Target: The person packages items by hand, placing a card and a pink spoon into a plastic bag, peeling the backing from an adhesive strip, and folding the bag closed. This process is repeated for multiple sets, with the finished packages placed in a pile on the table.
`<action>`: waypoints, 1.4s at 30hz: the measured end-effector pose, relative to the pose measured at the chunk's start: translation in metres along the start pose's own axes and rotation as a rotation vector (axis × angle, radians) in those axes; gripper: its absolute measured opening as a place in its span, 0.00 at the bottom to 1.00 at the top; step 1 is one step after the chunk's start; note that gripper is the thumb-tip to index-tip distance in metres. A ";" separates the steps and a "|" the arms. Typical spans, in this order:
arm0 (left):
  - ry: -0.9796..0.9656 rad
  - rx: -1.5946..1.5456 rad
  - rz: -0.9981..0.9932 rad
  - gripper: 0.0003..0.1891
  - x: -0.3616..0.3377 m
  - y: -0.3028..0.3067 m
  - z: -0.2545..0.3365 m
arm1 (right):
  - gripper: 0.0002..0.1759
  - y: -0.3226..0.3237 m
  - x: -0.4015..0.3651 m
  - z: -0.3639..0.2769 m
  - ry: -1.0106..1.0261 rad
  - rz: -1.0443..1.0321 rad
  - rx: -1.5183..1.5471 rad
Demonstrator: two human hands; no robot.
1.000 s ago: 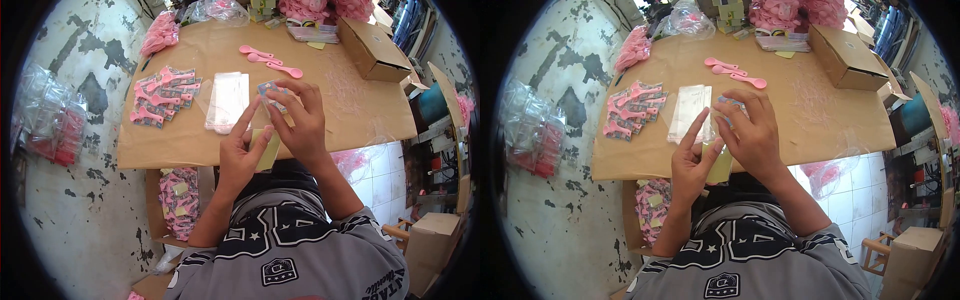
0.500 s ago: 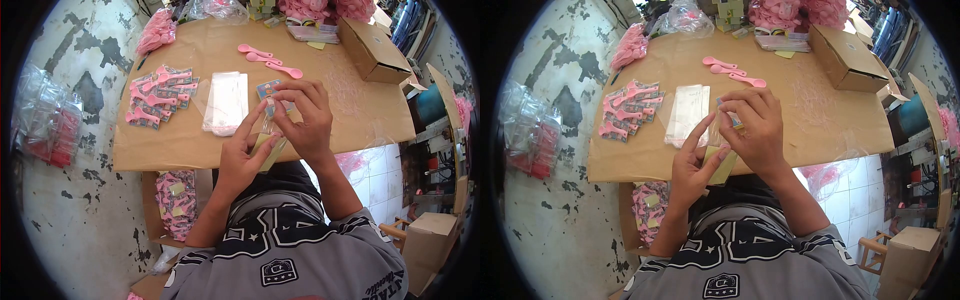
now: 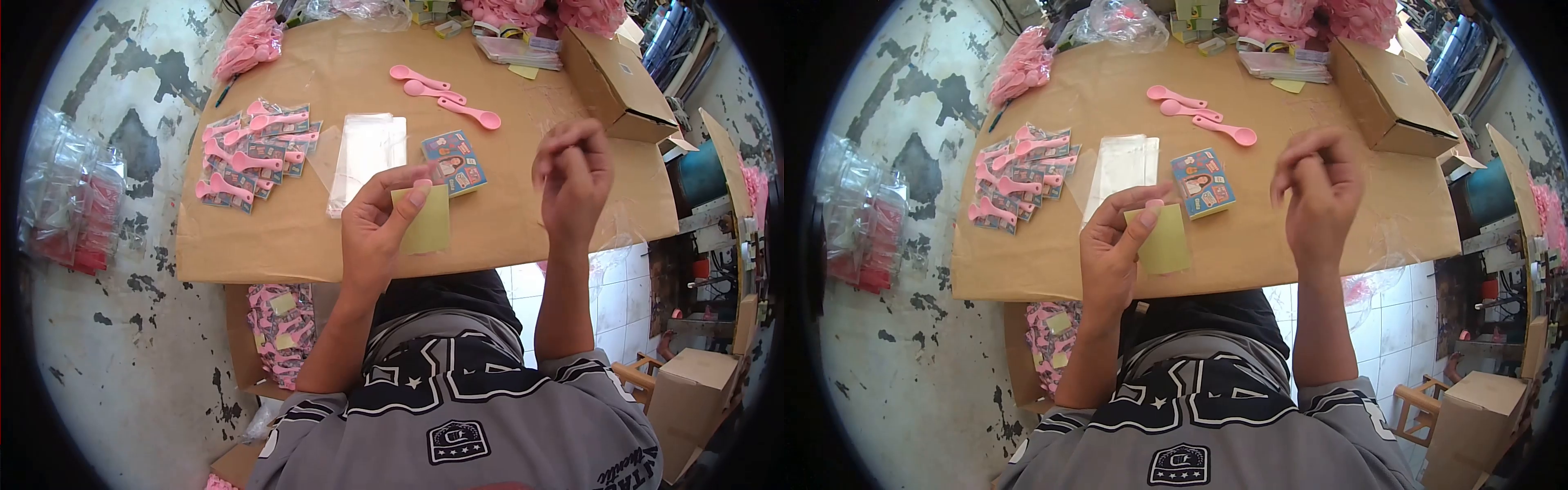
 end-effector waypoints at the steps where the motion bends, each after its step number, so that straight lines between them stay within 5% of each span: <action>1: -0.014 -0.035 -0.001 0.16 0.003 0.002 -0.001 | 0.04 -0.008 -0.009 0.008 -0.129 -0.039 -0.102; 5: 0.013 -0.097 -0.004 0.15 0.011 0.009 0.001 | 0.08 -0.052 -0.027 0.045 -0.307 -0.221 -0.290; 15: 0.006 0.093 -0.035 0.18 0.022 0.023 0.004 | 0.09 -0.066 -0.027 0.064 -0.499 -0.187 -0.151; 23: -0.032 0.066 -0.030 0.14 0.021 0.024 0.013 | 0.08 -0.076 -0.021 0.055 -0.407 -0.188 -0.116; 29: -0.235 0.086 -0.130 0.05 0.014 0.040 0.018 | 0.10 -0.083 -0.016 0.050 -0.212 -0.389 -0.183; 34: -0.157 0.030 -0.154 0.03 0.021 0.034 0.023 | 0.12 -0.087 -0.013 0.037 -0.151 -0.438 -0.223; 42: 0.052 0.112 -0.135 0.16 0.024 0.045 0.013 | 0.13 -0.096 -0.014 0.041 -0.161 -0.364 -0.417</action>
Point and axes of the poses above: each hand's wrist, its own x-axis towards the middle knuckle, its own y-axis out of the back of the hand, z = x × y, the point moved 8 cm from there along x, towards the middle knuckle, and after that the axes turned 3 degrees about x, right-handed, at the moved point
